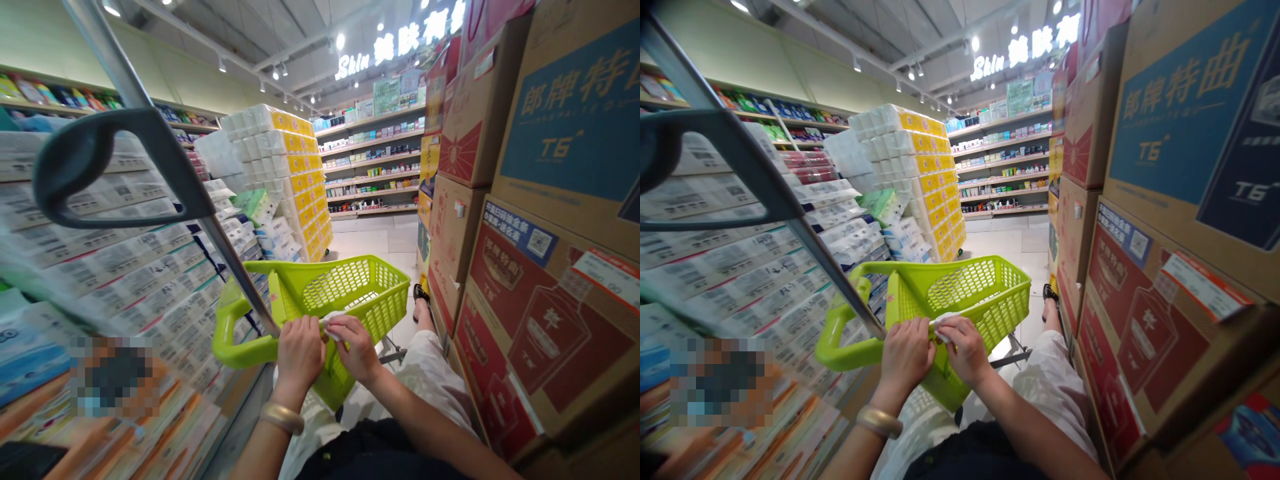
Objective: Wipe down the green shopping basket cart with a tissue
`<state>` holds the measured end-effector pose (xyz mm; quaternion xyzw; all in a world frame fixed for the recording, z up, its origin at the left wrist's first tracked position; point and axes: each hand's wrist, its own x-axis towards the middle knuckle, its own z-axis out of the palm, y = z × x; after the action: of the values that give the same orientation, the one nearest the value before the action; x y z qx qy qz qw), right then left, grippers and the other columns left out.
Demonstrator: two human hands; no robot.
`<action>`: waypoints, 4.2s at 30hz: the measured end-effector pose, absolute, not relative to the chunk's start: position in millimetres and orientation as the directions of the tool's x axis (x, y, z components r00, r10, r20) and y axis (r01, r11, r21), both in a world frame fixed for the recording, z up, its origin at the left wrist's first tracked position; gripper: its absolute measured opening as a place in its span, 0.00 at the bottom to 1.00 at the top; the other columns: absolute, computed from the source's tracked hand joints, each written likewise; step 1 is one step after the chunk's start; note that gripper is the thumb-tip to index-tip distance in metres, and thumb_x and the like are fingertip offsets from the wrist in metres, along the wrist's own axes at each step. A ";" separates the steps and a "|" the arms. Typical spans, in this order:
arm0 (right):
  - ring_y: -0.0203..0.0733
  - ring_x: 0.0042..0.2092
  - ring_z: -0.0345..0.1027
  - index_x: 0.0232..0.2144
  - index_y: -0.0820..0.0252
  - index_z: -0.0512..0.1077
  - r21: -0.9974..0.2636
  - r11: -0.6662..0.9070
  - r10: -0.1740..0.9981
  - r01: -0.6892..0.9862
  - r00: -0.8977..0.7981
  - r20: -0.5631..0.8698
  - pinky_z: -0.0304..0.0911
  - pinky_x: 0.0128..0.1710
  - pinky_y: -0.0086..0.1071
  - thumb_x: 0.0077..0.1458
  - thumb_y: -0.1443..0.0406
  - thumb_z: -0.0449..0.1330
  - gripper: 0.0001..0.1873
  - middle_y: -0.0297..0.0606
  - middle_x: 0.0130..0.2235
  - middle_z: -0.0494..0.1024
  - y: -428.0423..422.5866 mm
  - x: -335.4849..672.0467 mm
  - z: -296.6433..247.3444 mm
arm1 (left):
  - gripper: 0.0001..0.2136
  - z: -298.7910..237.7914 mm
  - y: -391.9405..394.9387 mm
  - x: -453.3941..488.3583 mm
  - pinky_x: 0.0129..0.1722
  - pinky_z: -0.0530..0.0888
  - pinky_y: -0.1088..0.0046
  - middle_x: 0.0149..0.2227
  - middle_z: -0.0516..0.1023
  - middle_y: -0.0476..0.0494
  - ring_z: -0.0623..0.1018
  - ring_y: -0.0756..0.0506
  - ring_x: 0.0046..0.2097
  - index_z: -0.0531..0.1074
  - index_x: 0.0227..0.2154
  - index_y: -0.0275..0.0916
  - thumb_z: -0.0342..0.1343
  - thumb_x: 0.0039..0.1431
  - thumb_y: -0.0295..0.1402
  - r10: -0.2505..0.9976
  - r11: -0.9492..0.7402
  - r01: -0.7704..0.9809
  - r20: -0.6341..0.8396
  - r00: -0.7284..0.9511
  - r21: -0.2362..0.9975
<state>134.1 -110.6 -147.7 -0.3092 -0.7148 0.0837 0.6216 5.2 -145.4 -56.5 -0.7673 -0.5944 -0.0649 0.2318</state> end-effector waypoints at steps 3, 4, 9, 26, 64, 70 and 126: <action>0.44 0.46 0.71 0.40 0.54 0.77 -0.553 0.720 0.587 0.420 0.057 0.808 0.69 0.49 0.40 0.53 0.77 0.53 0.20 0.40 0.41 0.78 -107.2 142.0 -152.9 | 0.06 -56.1 -145.2 5.1 0.40 0.63 0.61 0.32 0.74 0.40 0.72 0.38 0.38 0.70 0.34 0.37 0.51 0.54 0.30 0.884 -0.182 0.943 0.374 0.281 -0.278; 0.44 0.46 0.71 0.40 0.54 0.77 -0.558 0.710 0.592 0.429 0.065 0.804 0.69 0.49 0.40 0.53 0.77 0.53 0.20 0.40 0.41 0.78 -107.7 141.3 -152.3 | 0.06 -55.9 -145.1 5.2 0.40 0.63 0.61 0.32 0.74 0.40 0.72 0.38 0.38 0.70 0.34 0.37 0.51 0.55 0.30 0.885 -0.180 0.944 0.374 0.278 -0.277; 0.43 0.49 0.70 0.45 0.55 0.75 -0.467 0.810 0.540 0.356 -0.139 0.830 0.68 0.51 0.38 0.57 0.75 0.53 0.19 0.40 0.44 0.78 -116.6 125.4 -140.3 | 0.05 -55.5 -145.0 5.3 0.40 0.63 0.61 0.33 0.74 0.39 0.72 0.38 0.39 0.70 0.33 0.37 0.51 0.53 0.28 0.887 -0.190 0.945 0.366 0.282 -0.266; 0.44 0.48 0.71 0.42 0.55 0.75 -0.498 0.750 0.580 0.436 -0.071 0.811 0.68 0.51 0.39 0.59 0.73 0.51 0.16 0.41 0.44 0.78 -108.6 144.3 -155.3 | 0.06 -56.5 -145.0 3.3 0.41 0.63 0.61 0.33 0.73 0.40 0.72 0.38 0.39 0.69 0.35 0.38 0.52 0.52 0.28 0.878 -0.211 0.941 0.371 0.301 -0.263; 0.42 0.58 0.67 0.54 0.53 0.70 -0.444 0.773 0.554 0.452 -0.142 0.821 0.59 0.61 0.44 0.60 0.75 0.48 0.24 0.37 0.53 0.77 -97.5 142.1 -139.4 | 0.07 -57.4 -146.8 4.7 0.41 0.62 0.62 0.33 0.74 0.40 0.72 0.39 0.39 0.70 0.36 0.37 0.51 0.53 0.28 0.873 -0.215 0.942 0.380 0.304 -0.259; 0.46 0.56 0.69 0.46 0.56 0.76 -0.560 0.583 0.697 0.589 -0.009 0.717 0.58 0.61 0.50 0.57 0.77 0.48 0.23 0.41 0.48 0.80 -78.2 162.0 -153.8 | 0.06 -59.7 -146.1 4.2 0.40 0.62 0.61 0.32 0.73 0.41 0.72 0.39 0.38 0.70 0.34 0.38 0.51 0.54 0.29 0.869 -0.202 0.942 0.395 0.299 -0.269; 0.49 0.60 0.65 0.52 0.57 0.73 -0.537 0.557 0.687 0.634 0.012 0.727 0.56 0.62 0.54 0.57 0.75 0.49 0.24 0.44 0.52 0.77 -88.5 157.1 -167.7 | 0.17 -62.9 -129.3 -3.5 0.53 0.61 0.57 0.45 0.77 0.36 0.72 0.37 0.48 0.73 0.46 0.37 0.54 0.54 0.34 0.868 -0.133 0.984 0.466 0.173 -0.117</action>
<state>157.1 -88.5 -167.7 -0.4699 -0.7024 0.0249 0.5340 -3.5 -129.3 -62.9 -0.7388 -0.6268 -0.1444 0.2014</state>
